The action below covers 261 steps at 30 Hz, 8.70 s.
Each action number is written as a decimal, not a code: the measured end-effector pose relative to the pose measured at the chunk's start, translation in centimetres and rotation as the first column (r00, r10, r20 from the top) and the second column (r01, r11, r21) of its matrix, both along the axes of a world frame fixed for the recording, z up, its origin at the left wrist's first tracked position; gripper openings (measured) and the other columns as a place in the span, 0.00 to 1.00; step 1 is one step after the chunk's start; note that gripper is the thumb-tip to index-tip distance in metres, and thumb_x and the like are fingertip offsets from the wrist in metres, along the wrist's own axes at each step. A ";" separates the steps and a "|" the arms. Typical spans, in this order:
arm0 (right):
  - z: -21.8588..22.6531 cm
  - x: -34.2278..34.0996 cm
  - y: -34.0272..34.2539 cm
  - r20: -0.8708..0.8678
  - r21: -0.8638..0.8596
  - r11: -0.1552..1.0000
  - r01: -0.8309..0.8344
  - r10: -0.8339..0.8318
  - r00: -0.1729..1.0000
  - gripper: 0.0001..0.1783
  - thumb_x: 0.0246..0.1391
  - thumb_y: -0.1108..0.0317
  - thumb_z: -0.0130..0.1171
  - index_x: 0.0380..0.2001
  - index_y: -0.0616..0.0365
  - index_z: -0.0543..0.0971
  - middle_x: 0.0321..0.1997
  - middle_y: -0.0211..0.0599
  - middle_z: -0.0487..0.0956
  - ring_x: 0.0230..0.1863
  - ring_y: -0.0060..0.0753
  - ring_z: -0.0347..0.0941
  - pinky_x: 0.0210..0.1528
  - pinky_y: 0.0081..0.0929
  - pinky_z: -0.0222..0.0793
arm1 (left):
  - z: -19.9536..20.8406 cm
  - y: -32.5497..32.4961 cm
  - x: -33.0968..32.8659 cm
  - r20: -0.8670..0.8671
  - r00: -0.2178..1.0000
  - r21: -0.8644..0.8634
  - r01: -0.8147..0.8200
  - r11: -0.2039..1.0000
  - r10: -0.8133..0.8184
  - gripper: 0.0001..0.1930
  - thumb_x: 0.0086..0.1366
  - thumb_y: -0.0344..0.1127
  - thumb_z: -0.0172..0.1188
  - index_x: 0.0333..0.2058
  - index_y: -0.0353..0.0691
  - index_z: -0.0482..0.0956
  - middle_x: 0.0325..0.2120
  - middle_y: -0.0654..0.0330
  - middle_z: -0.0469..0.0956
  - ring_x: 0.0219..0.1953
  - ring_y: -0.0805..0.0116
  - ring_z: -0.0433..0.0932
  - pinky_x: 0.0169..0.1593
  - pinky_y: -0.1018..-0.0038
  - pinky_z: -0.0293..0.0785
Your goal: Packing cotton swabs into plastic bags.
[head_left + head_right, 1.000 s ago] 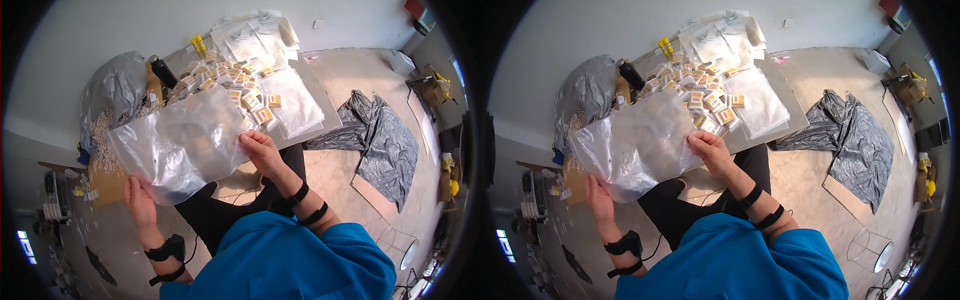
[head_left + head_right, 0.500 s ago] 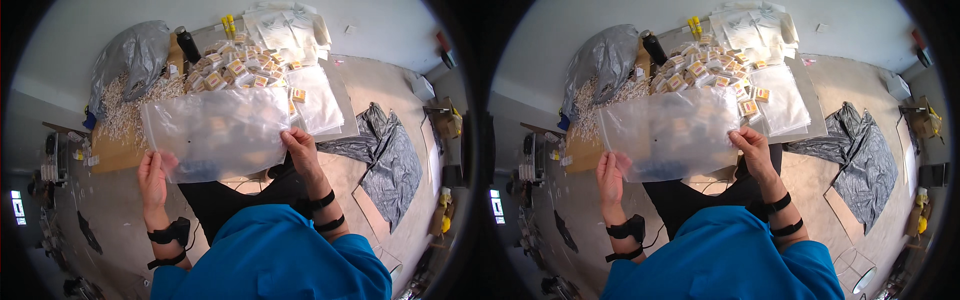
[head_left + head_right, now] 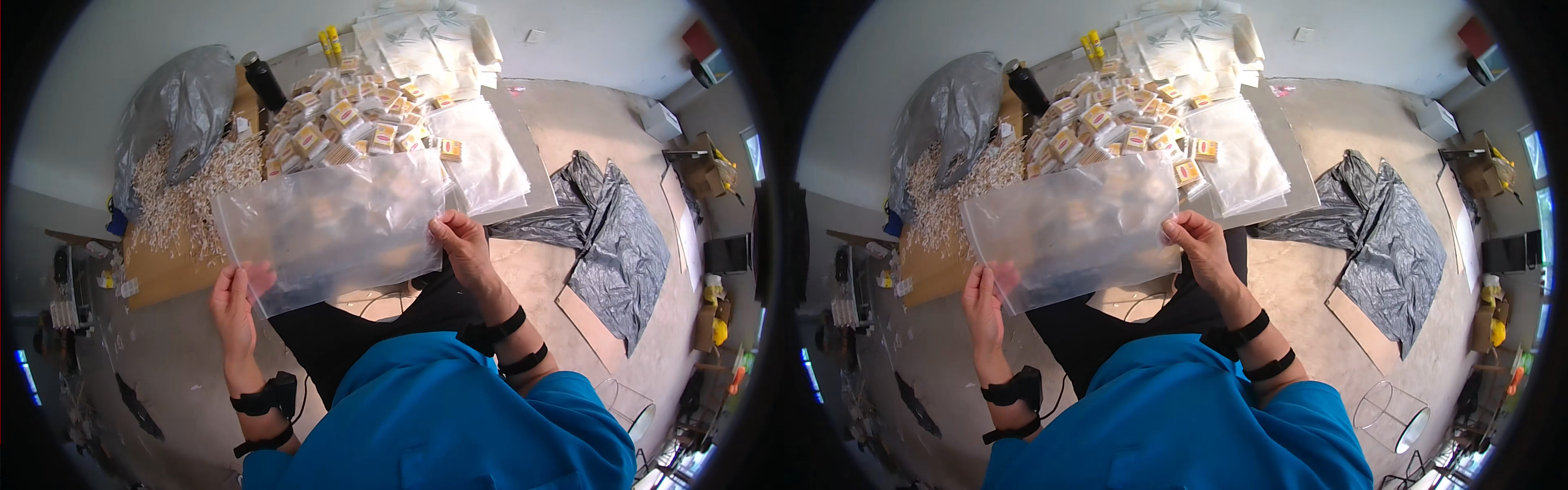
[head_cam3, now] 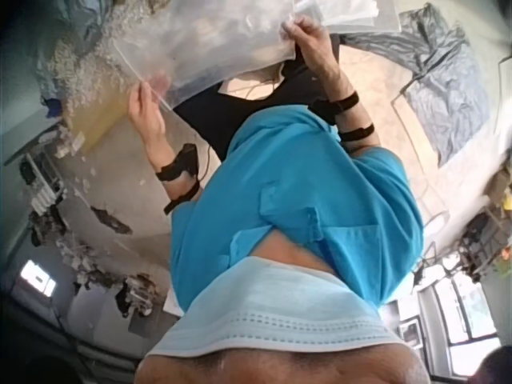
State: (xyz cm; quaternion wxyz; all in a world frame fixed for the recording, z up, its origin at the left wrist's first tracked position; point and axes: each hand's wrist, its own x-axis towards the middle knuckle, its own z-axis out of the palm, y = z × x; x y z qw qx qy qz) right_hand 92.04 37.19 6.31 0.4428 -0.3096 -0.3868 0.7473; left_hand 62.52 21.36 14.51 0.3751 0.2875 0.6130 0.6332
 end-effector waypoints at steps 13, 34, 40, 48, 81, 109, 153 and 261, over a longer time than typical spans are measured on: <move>1.2 0.9 -2.1 0.541 0.225 0.971 -0.075 -0.061 0.839 0.11 0.57 0.68 0.57 0.37 0.66 0.77 0.32 0.34 0.79 0.31 0.20 0.74 0.34 0.20 0.72 | -3.0 2.6 6.5 0.050 0.985 -0.082 0.171 0.982 -0.168 0.05 0.63 0.28 0.58 0.35 0.32 0.77 0.33 0.56 0.81 0.35 0.72 0.79 0.44 0.77 0.75; 0.8 -0.8 -5.6 0.586 0.316 0.948 0.029 -0.220 0.780 0.10 0.60 0.78 0.44 0.43 0.66 0.71 0.29 0.34 0.74 0.31 0.21 0.73 0.38 0.19 0.70 | -5.3 3.3 11.2 -0.507 0.842 -0.140 0.134 0.981 -0.187 0.06 0.57 0.25 0.60 0.27 0.35 0.71 0.25 0.61 0.75 0.24 0.74 0.75 0.28 0.79 0.72; 2.9 -1.0 -5.9 0.665 0.513 0.858 -0.027 -0.377 0.645 0.15 0.51 0.76 0.55 0.44 0.61 0.72 0.20 0.36 0.70 0.21 0.30 0.69 0.28 0.26 0.67 | -3.9 3.3 12.3 -0.602 0.771 -0.134 0.159 0.978 -0.208 0.08 0.57 0.24 0.60 0.36 0.36 0.73 0.24 0.59 0.73 0.24 0.70 0.75 0.27 0.76 0.72; 2.6 1.3 -4.1 0.788 0.546 0.836 -0.056 -0.489 0.374 0.20 0.41 0.76 0.61 0.43 0.58 0.75 0.21 0.37 0.72 0.22 0.39 0.70 0.26 0.32 0.66 | -3.8 3.9 11.7 -0.760 0.649 -0.061 -0.013 0.998 -0.038 0.07 0.53 0.19 0.57 0.28 0.36 0.70 0.20 0.61 0.70 0.19 0.70 0.71 0.24 0.76 0.68; 0.4 4.4 -3.5 -0.129 -0.422 0.871 -0.251 0.217 0.968 0.09 0.62 0.66 0.51 0.40 0.60 0.74 0.28 0.28 0.73 0.27 0.21 0.68 0.34 0.21 0.67 | -9.5 3.4 11.0 0.643 0.735 -0.003 0.280 0.960 -0.212 0.07 0.63 0.30 0.57 0.41 0.40 0.76 0.31 0.64 0.77 0.33 0.76 0.77 0.40 0.78 0.74; 2.1 -2.4 -3.4 0.617 0.609 0.765 -0.212 -0.287 0.733 0.36 0.40 0.60 0.72 0.49 0.64 0.66 0.44 0.40 0.72 0.37 0.27 0.70 0.38 0.25 0.70 | -7.5 5.8 12.2 -0.056 0.978 -0.180 0.190 0.965 -0.203 0.07 0.61 0.30 0.59 0.34 0.32 0.75 0.26 0.60 0.79 0.30 0.73 0.77 0.37 0.77 0.72; -2.1 2.4 -2.6 0.209 -0.322 0.924 -0.208 0.283 0.936 0.12 0.49 0.82 0.54 0.39 0.62 0.74 0.36 0.34 0.77 0.34 0.25 0.75 0.43 0.25 0.72 | -10.5 5.6 11.2 -0.340 0.814 -0.198 0.427 0.882 -0.471 0.15 0.51 0.19 0.51 0.38 0.35 0.78 0.29 0.61 0.77 0.27 0.76 0.71 0.30 0.77 0.67; -7.6 1.1 1.8 0.801 0.550 0.819 -0.164 -0.461 0.381 0.17 0.43 0.74 0.62 0.40 0.67 0.76 0.34 0.51 0.74 0.28 0.46 0.75 0.31 0.34 0.72 | -15.9 14.6 18.7 -0.615 0.653 -0.276 0.346 0.897 -0.442 0.24 0.60 0.27 0.53 0.57 0.38 0.65 0.57 0.44 0.61 0.58 0.45 0.63 0.57 0.61 0.64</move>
